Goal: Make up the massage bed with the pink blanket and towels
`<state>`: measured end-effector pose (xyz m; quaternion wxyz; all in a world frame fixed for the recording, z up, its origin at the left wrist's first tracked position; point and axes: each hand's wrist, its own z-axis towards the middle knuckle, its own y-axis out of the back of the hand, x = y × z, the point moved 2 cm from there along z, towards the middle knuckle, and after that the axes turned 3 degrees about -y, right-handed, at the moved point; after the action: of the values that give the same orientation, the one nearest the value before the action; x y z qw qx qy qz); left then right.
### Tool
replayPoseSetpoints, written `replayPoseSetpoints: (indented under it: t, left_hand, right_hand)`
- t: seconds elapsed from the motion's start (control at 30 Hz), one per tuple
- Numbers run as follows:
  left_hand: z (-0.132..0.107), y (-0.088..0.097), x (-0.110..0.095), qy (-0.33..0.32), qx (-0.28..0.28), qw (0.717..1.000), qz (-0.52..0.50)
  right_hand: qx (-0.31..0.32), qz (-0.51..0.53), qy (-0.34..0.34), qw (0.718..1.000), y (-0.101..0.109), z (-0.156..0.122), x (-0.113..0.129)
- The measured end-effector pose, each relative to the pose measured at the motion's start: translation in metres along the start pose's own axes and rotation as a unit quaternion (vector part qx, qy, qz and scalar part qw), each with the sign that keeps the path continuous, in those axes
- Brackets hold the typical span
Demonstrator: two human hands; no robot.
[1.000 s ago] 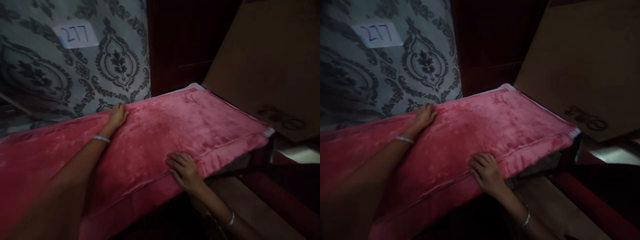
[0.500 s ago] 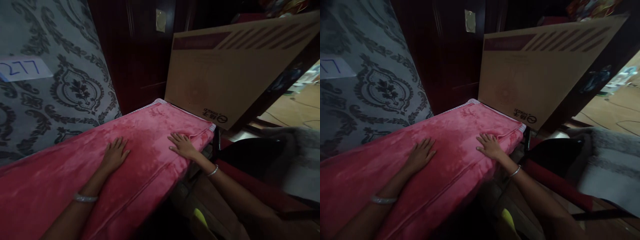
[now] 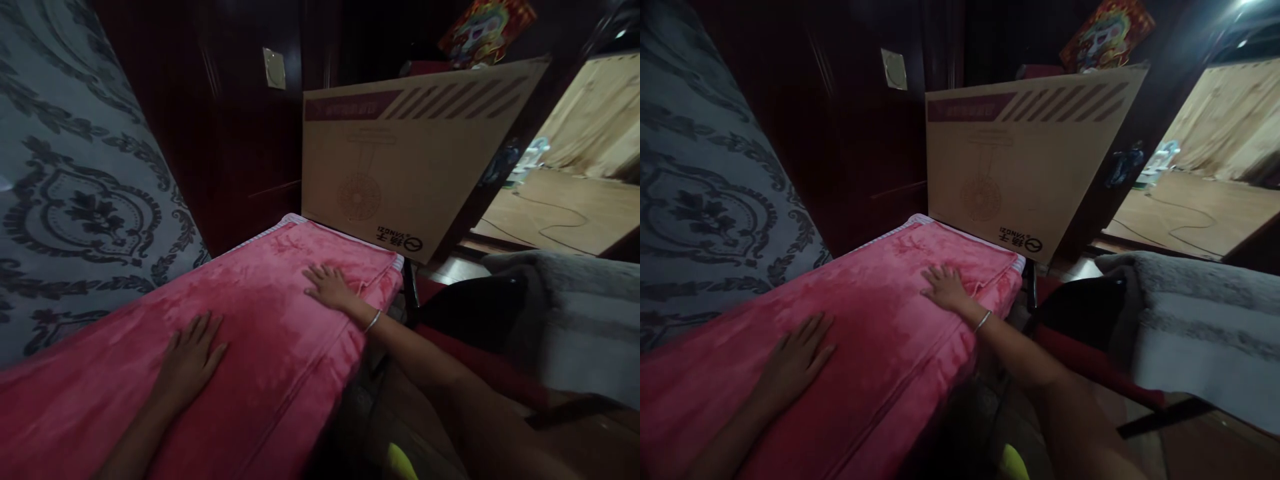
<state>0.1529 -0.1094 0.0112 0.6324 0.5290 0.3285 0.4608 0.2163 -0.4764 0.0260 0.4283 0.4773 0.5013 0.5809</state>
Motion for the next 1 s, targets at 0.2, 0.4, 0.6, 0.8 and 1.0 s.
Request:
replayPoseSetpoints:
  t: [0.2,0.4,0.6,0.8,1.0]
  left_hand:
    - [0.002,0.000,0.000,-0.002,-0.011,1.000,-0.001]
    - [0.001,0.001,-0.002,0.000,-0.008,1.000,-0.009]
    - [0.001,-0.002,0.000,0.002,-0.011,1.000,0.003]
    - [-0.001,-0.004,0.002,0.001,-0.008,1.000,0.007]
    - [-0.004,-0.007,0.006,0.002,0.000,1.000,0.001]
  right_hand:
    - [-0.007,-0.053,-0.166,0.985,0.017,-0.003,-0.096]
    - [-0.010,-0.035,-0.060,0.998,0.021,-0.001,-0.089]
    - [0.002,-0.048,-0.180,0.982,0.025,-0.001,-0.105]
    - [-0.043,-0.023,-0.067,0.997,0.035,0.044,-0.061]
    - [0.022,0.000,-0.048,0.999,0.011,0.079,-0.075]
